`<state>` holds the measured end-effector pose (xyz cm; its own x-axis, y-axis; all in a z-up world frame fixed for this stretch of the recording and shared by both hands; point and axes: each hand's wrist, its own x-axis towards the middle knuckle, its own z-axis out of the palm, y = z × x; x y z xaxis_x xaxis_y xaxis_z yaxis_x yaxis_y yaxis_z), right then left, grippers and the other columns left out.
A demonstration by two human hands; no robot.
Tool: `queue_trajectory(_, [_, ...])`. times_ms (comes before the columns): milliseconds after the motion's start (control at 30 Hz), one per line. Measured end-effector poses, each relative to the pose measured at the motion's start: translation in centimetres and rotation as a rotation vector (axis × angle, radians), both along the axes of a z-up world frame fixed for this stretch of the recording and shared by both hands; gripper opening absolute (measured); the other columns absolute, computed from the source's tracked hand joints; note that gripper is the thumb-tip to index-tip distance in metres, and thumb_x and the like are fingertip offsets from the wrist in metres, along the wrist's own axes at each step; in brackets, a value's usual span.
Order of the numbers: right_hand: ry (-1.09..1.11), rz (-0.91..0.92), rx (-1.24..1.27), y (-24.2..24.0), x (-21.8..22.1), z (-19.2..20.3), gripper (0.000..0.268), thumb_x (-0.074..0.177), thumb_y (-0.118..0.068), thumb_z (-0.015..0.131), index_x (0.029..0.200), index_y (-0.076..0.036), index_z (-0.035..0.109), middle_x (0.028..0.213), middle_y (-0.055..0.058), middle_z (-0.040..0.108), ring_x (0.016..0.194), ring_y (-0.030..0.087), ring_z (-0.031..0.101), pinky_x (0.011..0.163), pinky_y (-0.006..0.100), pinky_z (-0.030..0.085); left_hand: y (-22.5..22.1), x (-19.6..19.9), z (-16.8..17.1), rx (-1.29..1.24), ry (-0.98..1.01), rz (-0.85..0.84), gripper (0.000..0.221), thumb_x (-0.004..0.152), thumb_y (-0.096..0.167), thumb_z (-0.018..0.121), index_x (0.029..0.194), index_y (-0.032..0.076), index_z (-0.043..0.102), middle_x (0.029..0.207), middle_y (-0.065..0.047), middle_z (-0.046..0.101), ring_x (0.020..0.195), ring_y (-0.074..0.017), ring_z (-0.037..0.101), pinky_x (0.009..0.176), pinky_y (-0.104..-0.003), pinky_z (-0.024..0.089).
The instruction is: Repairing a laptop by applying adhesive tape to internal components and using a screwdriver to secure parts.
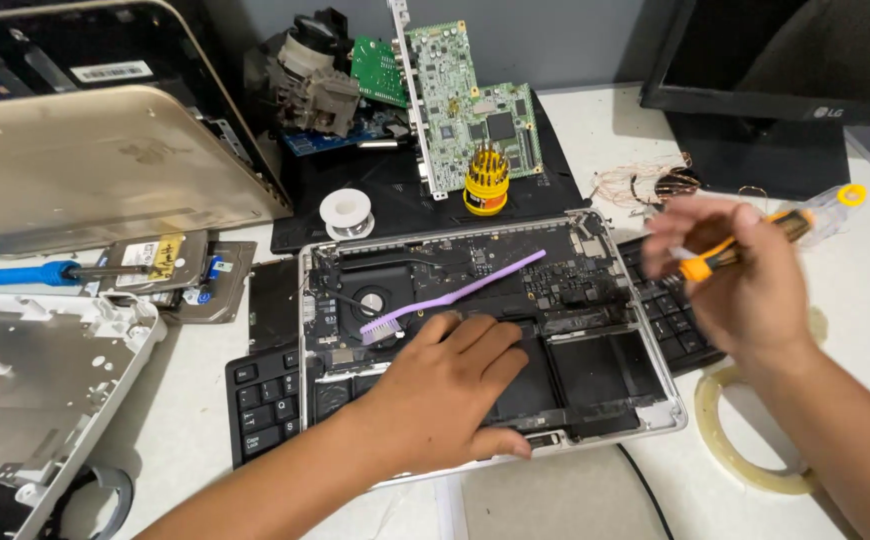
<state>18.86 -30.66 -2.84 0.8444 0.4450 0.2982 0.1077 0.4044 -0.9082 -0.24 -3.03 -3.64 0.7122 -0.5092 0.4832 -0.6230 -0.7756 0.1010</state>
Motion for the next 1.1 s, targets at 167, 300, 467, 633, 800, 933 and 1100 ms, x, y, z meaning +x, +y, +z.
queue_trajectory(167, [0.172, -0.066, -0.262, 1.2, -0.7, -3.3, 0.071, 0.099, -0.070, 0.039, 0.110, -0.006, 0.068, 0.071, 0.020, 0.065, 0.047, 0.024, 0.058, 0.042, 0.036, 0.043, -0.3, 0.0, 0.3, 0.018, 0.055, -0.021, 0.080, 0.084, 0.075, 0.049, 0.123, 0.007, 0.062, 0.139, -0.014, 0.059, 0.117, -0.0342, 0.054, 0.092, -0.052, 0.037])
queue_trajectory(300, [0.057, -0.118, -0.184, 2.3, -1.8, -2.7, 0.046, 0.094, -0.045, 0.066, 0.106, 0.000, 0.068, 0.080, 0.025, 0.071, 0.053, 0.029, 0.067, 0.047, 0.035, 0.056, -0.4, 0.2, 0.5, 0.027, 0.058, -0.014, 0.073, 0.085, 0.072, 0.053, 0.123, 0.009, 0.061, 0.138, -0.011, 0.058, 0.115, -0.0333, 0.054, 0.084, -0.050, 0.037])
queue_trajectory(467, [-0.330, -0.202, -0.515, 2.5, -4.6, 1.5, 0.022, 0.092, -0.002, 0.069, 0.113, 0.001, 0.070, 0.092, 0.020, 0.078, 0.079, 0.026, 0.079, 0.079, 0.031, 0.066, -0.4, 0.4, 0.5, 0.067, 0.067, -0.007, 0.078, 0.078, 0.076, 0.058, 0.121, 0.011, 0.062, 0.145, -0.010, 0.057, 0.118, -0.0330, 0.052, 0.087, -0.050, 0.037])
queue_trajectory(633, [-0.811, -0.059, -0.713, 3.1, -5.1, 1.3, 0.020, 0.086, -0.010, 0.076, 0.106, -0.008, 0.076, 0.093, 0.003, 0.083, 0.082, 0.011, 0.082, 0.075, 0.022, 0.065, -0.3, 0.1, 0.5, 0.051, 0.093, -0.015, 0.078, 0.078, 0.076, 0.058, 0.121, 0.010, 0.062, 0.146, -0.011, 0.056, 0.118, -0.0336, 0.052, 0.089, -0.051, 0.036])
queue_trajectory(800, [-0.995, 0.058, -0.728, 2.9, -4.5, 0.9, 0.015, 0.090, -0.010, 0.068, 0.098, -0.019, 0.077, 0.117, 0.011, 0.073, 0.114, 0.025, 0.073, 0.091, 0.036, 0.055, -0.2, 0.2, 0.5, 0.033, 0.091, -0.025, 0.077, 0.080, 0.071, 0.061, 0.125, 0.009, 0.061, 0.145, -0.013, 0.057, 0.119, -0.0353, 0.052, 0.090, -0.053, 0.037])
queue_trajectory(933, [-1.086, 0.014, -0.801, 2.1, -3.3, -1.4, 0.017, 0.089, -0.012, 0.068, 0.100, -0.022, 0.077, 0.114, 0.006, 0.077, 0.128, 0.031, 0.066, 0.097, 0.048, 0.050, 0.0, 0.2, -0.3, 0.003, 0.147, -0.014, 0.080, 0.079, 0.067, 0.064, 0.133, 0.008, 0.060, 0.149, -0.013, 0.055, 0.124, -0.0354, 0.048, 0.098, -0.055, 0.035])
queue_trajectory(1100, [-1.118, 0.073, -0.941, 1.8, -3.9, -1.7, 0.050, 0.067, -0.008, 0.066, 0.115, -0.019, 0.072, 0.138, 0.025, 0.062, 0.114, 0.037, 0.062, 0.094, 0.046, 0.044, -0.3, 0.3, -1.1, -0.006, -0.008, 0.001, 0.085, 0.074, 0.073, 0.067, 0.131, 0.010, 0.064, 0.142, -0.009, 0.061, 0.120, -0.0336, 0.054, 0.093, -0.051, 0.040])
